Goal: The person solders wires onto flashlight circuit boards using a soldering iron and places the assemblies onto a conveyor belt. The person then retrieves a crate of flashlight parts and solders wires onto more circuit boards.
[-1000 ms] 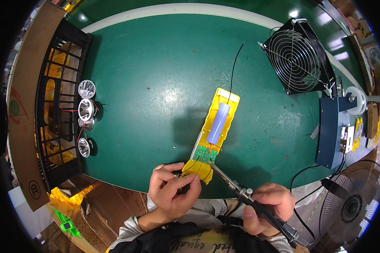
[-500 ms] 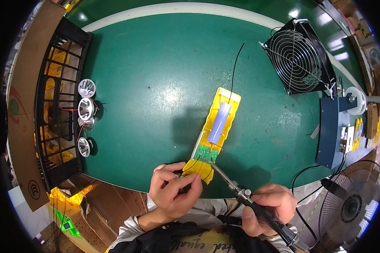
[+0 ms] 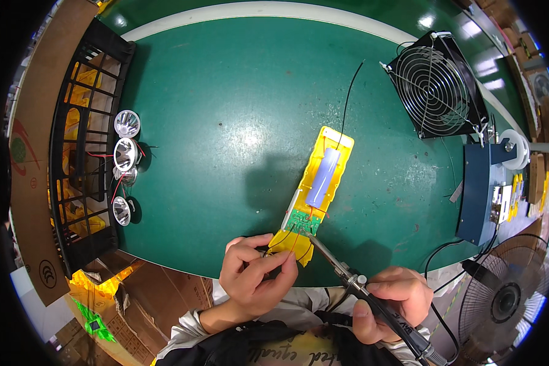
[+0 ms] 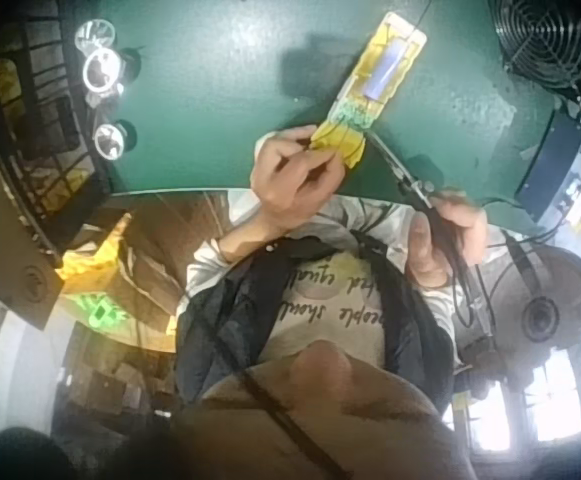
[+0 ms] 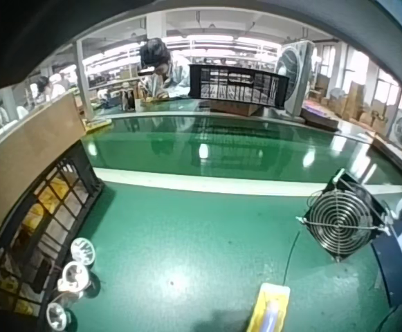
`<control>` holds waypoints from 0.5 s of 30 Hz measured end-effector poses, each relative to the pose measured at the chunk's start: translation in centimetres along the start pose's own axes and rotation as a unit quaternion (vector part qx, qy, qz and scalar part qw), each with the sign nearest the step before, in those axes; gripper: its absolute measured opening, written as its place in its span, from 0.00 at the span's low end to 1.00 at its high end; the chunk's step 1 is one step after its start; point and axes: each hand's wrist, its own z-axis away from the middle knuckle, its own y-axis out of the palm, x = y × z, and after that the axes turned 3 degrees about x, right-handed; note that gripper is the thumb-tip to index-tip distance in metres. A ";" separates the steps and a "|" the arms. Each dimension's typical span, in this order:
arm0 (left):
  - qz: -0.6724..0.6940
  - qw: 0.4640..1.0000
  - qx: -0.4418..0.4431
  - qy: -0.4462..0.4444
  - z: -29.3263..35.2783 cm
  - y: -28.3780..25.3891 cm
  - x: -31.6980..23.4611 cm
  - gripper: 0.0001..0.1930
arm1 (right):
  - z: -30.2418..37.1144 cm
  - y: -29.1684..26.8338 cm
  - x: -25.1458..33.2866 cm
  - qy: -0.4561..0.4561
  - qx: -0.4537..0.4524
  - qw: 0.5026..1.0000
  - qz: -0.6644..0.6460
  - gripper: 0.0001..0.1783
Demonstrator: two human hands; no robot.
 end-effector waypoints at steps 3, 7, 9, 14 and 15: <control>0.000 1.000 0.004 -0.001 0.0 0.0 0.0 0.12 | -0.1 -0.2 0.1 -0.003 0.017 1.000 0.008 0.14; 0.008 1.000 0.004 -0.004 0.0 0.0 0.1 0.12 | 0.3 -0.4 -0.1 0.002 0.013 1.000 0.014 0.15; 0.010 1.000 0.009 -0.005 -0.1 -0.1 0.0 0.11 | 0.5 -0.6 -0.2 -0.010 0.010 1.000 0.015 0.15; 0.005 1.000 0.008 -0.001 -0.1 -0.1 0.0 0.11 | 0.6 -0.6 -0.1 -0.003 -0.013 1.000 0.014 0.14; 0.004 1.000 0.009 0.000 -0.1 -0.1 0.0 0.11 | 0.7 -0.7 -0.1 0.003 -0.010 1.000 0.016 0.14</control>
